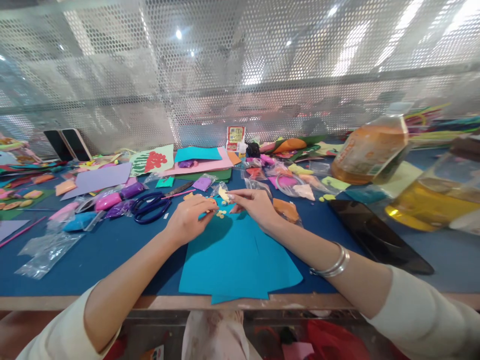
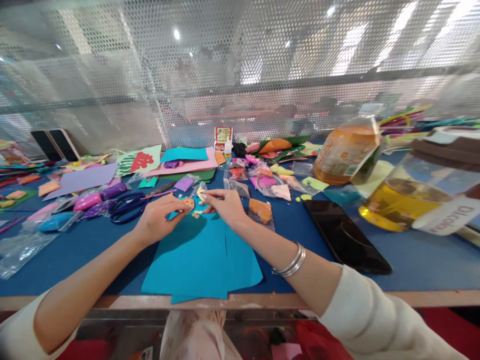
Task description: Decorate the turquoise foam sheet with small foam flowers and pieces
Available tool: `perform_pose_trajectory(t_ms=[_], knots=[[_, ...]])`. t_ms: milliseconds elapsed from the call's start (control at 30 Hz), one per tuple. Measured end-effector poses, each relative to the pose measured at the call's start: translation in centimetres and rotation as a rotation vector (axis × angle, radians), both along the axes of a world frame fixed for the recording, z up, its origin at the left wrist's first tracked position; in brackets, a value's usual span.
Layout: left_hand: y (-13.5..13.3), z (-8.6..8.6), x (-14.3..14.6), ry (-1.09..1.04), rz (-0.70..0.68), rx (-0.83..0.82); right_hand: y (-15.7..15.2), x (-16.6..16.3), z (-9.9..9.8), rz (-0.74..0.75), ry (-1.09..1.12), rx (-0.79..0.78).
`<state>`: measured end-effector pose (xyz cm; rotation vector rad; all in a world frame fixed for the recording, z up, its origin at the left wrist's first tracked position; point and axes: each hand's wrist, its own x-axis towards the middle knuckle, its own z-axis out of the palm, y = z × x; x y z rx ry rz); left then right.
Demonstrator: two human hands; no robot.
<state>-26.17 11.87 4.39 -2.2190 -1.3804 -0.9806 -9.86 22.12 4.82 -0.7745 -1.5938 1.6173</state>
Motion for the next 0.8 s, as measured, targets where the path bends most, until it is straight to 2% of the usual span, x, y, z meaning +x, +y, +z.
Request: perform_pose_trajectory(t_ms=[167,267,433,600,800], knots=[[-0.1,0.2,0.2,-0.003,0.006,-0.014,-0.2,-0.2,0.4,-0.022,0.004,-0.102],[-0.1,0.0,0.1,0.001,0.004,-0.001,-0.3,-0.2,0.5,-0.013,0.014,-0.112],[-0.1,-0.2,0.1,0.021,0.016,-0.034,-0.2,0.1,0.3,0.024,-0.031,0.013],[-0.1,-0.2,0.5,0.045,-0.024,-0.068,0.3,0.2,-0.5,-0.003,-0.044,0.163],[0.7,-0.4,1.3,0.111,0.038,-0.067,0.6,0.2,-0.7,0.033,-0.05,0.154]])
